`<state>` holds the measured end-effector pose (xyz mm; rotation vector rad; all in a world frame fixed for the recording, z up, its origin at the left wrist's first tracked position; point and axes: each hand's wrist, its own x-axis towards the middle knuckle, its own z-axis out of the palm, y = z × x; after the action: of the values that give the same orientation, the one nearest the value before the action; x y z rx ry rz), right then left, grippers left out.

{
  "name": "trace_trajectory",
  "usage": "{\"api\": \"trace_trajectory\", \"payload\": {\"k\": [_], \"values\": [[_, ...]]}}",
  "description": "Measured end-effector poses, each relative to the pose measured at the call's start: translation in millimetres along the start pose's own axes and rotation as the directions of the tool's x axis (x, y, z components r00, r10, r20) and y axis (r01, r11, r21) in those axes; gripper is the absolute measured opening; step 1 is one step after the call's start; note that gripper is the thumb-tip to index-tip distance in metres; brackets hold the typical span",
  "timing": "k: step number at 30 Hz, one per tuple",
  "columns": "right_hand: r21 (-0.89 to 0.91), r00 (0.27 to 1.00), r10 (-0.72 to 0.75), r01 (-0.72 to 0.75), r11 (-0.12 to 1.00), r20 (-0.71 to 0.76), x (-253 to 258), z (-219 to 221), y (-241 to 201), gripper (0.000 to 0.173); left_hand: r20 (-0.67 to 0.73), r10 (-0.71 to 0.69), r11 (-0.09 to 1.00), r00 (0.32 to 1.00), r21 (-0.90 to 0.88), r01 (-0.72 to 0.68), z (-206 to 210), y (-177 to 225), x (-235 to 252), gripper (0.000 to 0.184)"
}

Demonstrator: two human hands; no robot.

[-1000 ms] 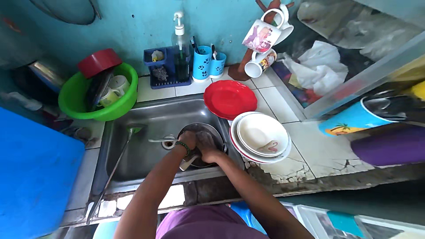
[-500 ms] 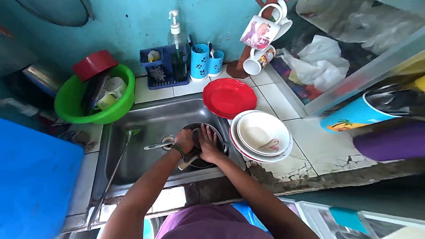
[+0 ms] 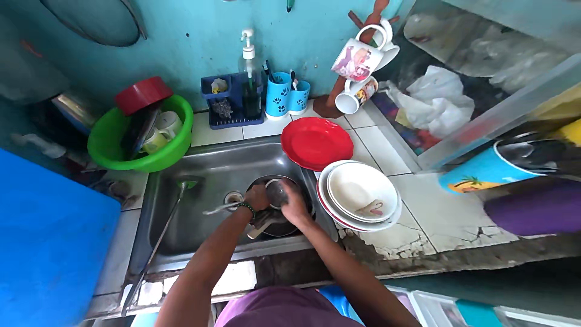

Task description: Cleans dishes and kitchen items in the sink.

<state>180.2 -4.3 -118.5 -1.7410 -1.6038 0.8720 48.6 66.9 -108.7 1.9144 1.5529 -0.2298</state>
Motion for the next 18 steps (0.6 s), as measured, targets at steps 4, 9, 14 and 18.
{"api": "trace_trajectory", "payload": {"k": [4,9,14,18], "values": [[0.445,0.905,0.065,0.143,0.884,-0.421,3.2,-12.6,-12.1,0.062,-0.15,0.163,0.958,0.975,-0.212,-0.193,-15.9,-9.2,-7.2,0.057],[0.698,0.947,0.301,-0.138,0.703,-0.116,17.6,-4.1,-26.5,0.057,-0.156,0.231,0.901,0.96,-0.339,-0.272,-34.0,-0.6,-17.2,0.055],[0.634,0.895,0.443,-0.372,0.678,0.052,23.2,14.8,-14.2,0.054,-0.058,0.148,0.959,0.987,-0.236,-0.158,-31.3,-10.3,-19.3,0.077],[0.327,0.922,0.384,-0.35,0.878,-0.042,24.9,24.1,5.5,0.063,0.073,-0.032,0.999,0.997,0.023,0.031,-11.3,6.5,-20.0,0.07]]}}
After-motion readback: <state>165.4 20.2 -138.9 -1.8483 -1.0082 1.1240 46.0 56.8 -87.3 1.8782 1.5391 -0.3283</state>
